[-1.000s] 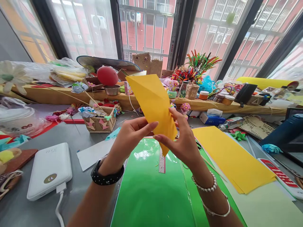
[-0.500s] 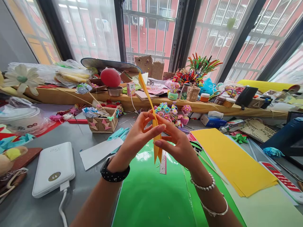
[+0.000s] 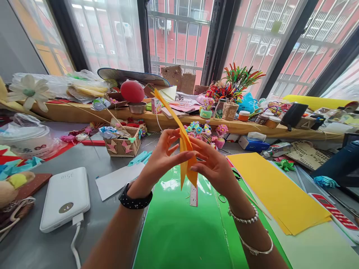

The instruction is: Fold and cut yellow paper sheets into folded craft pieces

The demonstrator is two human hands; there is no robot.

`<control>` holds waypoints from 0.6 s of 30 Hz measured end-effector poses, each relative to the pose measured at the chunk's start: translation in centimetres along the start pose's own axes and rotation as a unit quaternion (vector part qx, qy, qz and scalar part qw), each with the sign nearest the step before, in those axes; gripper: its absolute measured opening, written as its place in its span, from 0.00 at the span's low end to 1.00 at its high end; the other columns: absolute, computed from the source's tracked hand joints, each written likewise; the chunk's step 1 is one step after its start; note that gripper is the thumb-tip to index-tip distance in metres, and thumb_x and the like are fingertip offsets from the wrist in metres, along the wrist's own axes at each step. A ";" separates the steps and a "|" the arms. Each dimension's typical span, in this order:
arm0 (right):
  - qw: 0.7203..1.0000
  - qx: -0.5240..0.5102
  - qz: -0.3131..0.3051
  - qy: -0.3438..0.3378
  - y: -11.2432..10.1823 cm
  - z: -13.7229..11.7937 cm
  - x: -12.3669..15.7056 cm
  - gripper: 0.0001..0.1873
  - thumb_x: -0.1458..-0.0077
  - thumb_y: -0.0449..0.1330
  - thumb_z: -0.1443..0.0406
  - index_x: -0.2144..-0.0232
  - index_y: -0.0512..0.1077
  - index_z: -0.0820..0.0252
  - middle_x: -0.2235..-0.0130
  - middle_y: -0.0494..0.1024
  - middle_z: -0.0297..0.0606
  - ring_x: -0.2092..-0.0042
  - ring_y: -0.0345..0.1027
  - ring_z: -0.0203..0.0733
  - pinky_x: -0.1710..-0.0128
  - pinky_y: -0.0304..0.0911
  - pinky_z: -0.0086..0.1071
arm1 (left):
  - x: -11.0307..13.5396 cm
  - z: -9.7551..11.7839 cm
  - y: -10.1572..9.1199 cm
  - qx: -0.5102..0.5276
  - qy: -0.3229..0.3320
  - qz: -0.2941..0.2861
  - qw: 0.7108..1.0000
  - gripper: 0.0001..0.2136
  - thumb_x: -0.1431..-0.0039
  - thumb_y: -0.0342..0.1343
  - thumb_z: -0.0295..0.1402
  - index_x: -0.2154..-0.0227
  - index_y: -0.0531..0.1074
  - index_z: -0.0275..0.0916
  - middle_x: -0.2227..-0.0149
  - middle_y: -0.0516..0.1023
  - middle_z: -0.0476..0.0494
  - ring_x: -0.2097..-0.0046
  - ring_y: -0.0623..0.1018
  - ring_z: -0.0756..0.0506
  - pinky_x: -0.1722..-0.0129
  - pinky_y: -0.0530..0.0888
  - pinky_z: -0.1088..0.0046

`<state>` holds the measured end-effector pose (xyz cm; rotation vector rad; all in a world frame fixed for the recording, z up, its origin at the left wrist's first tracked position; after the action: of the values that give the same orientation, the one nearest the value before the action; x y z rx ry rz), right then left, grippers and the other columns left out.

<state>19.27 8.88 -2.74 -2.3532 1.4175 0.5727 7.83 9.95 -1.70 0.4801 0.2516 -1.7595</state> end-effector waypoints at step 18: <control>0.965 0.044 0.257 -0.008 -6.1 -1.4 1.3 0.09 0.56 0.61 0.67 0.68 0.71 0.56 0.64 0.78 0.33 0.62 0.72 0.40 0.62 0.70 0.36 | 0.2 -0.5 -2.4 0.110 -0.066 0.070 0.989 0.08 0.55 0.53 0.29 0.70 0.73 0.42 0.61 0.76 0.49 0.52 0.71 0.42 0.56 0.71 0.67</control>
<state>25.52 9.99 -1.69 -1.8992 2.0136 0.6365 5.54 10.56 -2.48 0.5242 -0.0689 -1.6802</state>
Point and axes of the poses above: each hand's wrist, its own x-axis away from the middle knuckle, its own y-axis out of the palm, z = x × y, the point moved 6 cm from there along -x, towards the middle knuckle
